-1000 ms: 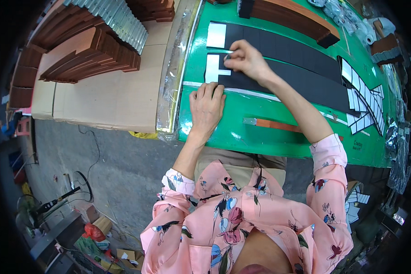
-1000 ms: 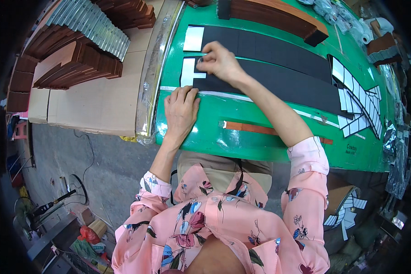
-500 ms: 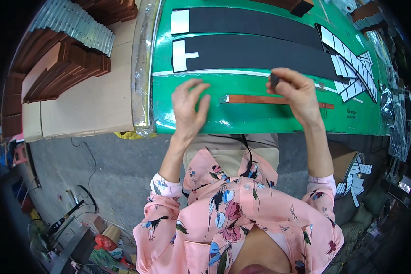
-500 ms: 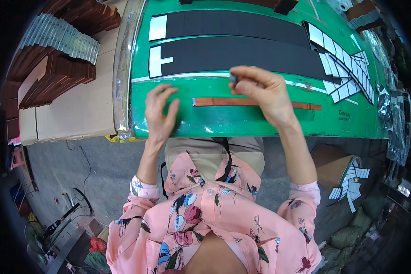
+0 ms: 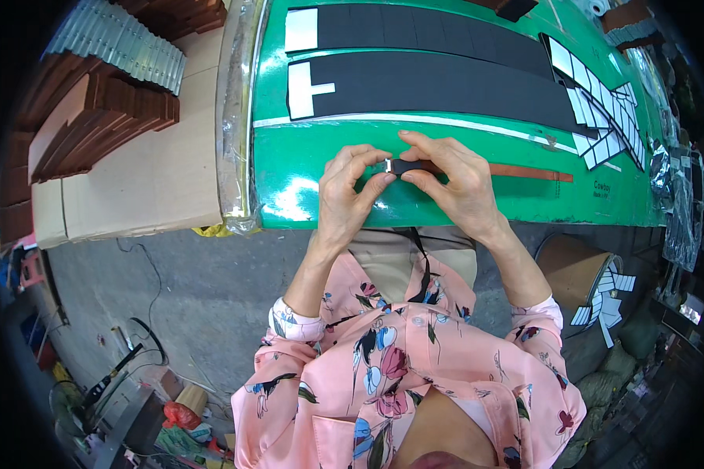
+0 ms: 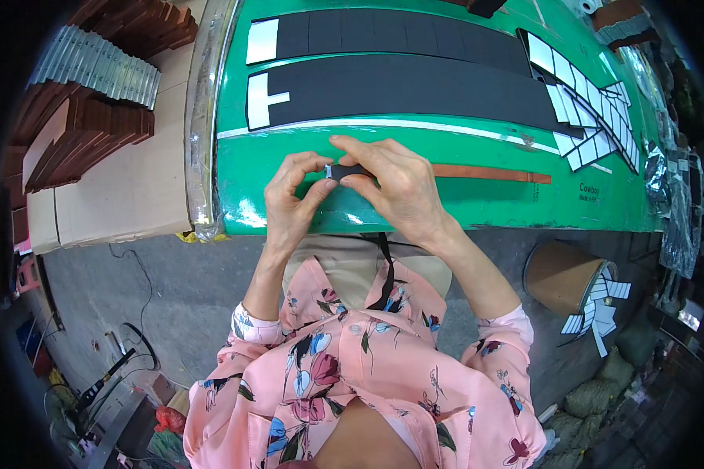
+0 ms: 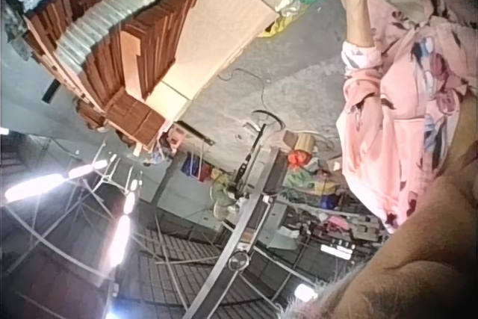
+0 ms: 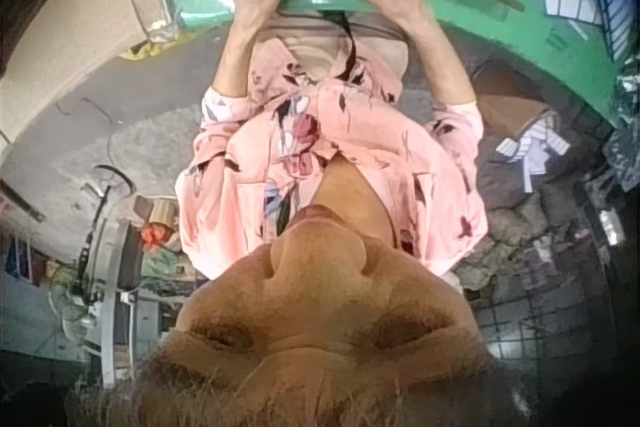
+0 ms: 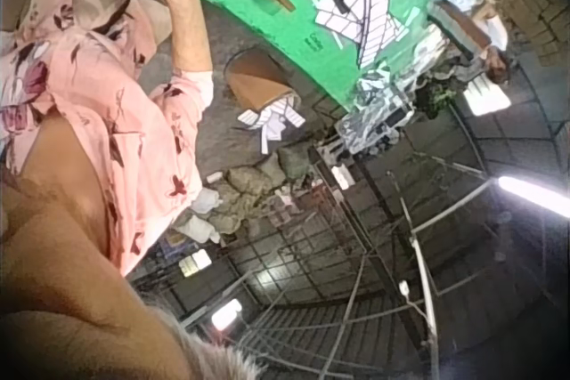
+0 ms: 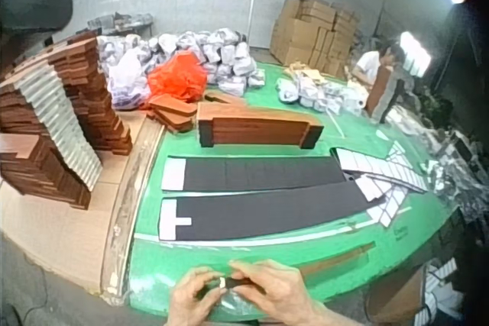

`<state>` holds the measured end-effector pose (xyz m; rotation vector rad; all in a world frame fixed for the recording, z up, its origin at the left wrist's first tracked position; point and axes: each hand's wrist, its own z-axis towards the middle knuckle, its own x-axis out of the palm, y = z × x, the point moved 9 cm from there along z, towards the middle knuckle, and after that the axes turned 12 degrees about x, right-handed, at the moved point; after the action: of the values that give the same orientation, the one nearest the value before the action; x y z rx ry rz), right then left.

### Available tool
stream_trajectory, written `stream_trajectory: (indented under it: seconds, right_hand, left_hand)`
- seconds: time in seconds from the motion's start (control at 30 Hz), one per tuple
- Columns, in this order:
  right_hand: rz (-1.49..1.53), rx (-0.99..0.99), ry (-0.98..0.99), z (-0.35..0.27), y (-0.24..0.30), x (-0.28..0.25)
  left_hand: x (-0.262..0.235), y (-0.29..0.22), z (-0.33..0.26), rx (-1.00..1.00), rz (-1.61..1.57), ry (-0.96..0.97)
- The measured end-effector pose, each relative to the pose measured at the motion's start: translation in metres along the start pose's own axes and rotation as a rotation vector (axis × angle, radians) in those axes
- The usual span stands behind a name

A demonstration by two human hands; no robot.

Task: Applying black adhesive strips to wooden slats at a workshop table.

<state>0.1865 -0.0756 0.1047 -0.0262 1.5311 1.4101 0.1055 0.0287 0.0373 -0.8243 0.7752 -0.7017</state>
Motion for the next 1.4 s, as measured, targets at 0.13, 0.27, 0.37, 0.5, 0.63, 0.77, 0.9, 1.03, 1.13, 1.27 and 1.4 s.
stream_trajectory:
  seconds: [0.13, 0.27, 0.37, 0.5, 0.63, 0.77, 0.9, 1.03, 1.13, 1.27, 1.4]
  right_hand:
    - [-0.010, 0.010, 0.008, 0.001, -0.001, 0.001]
    - [-0.020, 0.012, -0.016, 0.002, -0.002, 0.002]
    - [-0.025, 0.009, -0.003, 0.002, 0.000, 0.003]
    - [-0.021, 0.004, -0.016, 0.002, -0.002, 0.004]
    - [-0.053, -0.012, -0.011, 0.002, 0.002, 0.003]
    - [-0.087, -0.027, 0.019, 0.002, 0.001, 0.004]
    - [-0.063, -0.106, -0.111, -0.001, 0.000, -0.013]
    - [-0.177, -0.169, -0.109, -0.015, -0.001, -0.019]
    - [-0.234, -0.204, -0.088, -0.022, -0.001, -0.010]
    - [-0.256, -0.215, -0.086, -0.022, 0.002, -0.005]
    - [-0.206, -0.156, 0.037, -0.005, -0.001, -0.005]
  left_hand:
    - [0.001, 0.000, 0.000, 0.013, 0.013, -0.007]
    - [0.000, -0.002, 0.000, 0.041, 0.026, -0.015]
    - [-0.001, -0.004, 0.001, 0.048, 0.039, -0.015]
    - [-0.001, -0.002, 0.000, 0.043, 0.037, -0.022]
    - [0.000, -0.005, 0.000, 0.052, 0.055, -0.011]
    - [0.001, -0.004, 0.000, 0.048, 0.056, -0.004]
    - [0.001, -0.012, 0.003, 0.125, 0.114, -0.024]
    - [0.000, -0.024, 0.005, 0.279, 0.225, -0.034]
    - [0.008, -0.032, 0.002, 0.427, 0.410, 0.054]
    - [0.006, -0.034, 0.000, 0.480, 0.333, -0.022]
    - [0.004, -0.033, 0.004, 0.490, 0.331, -0.044]
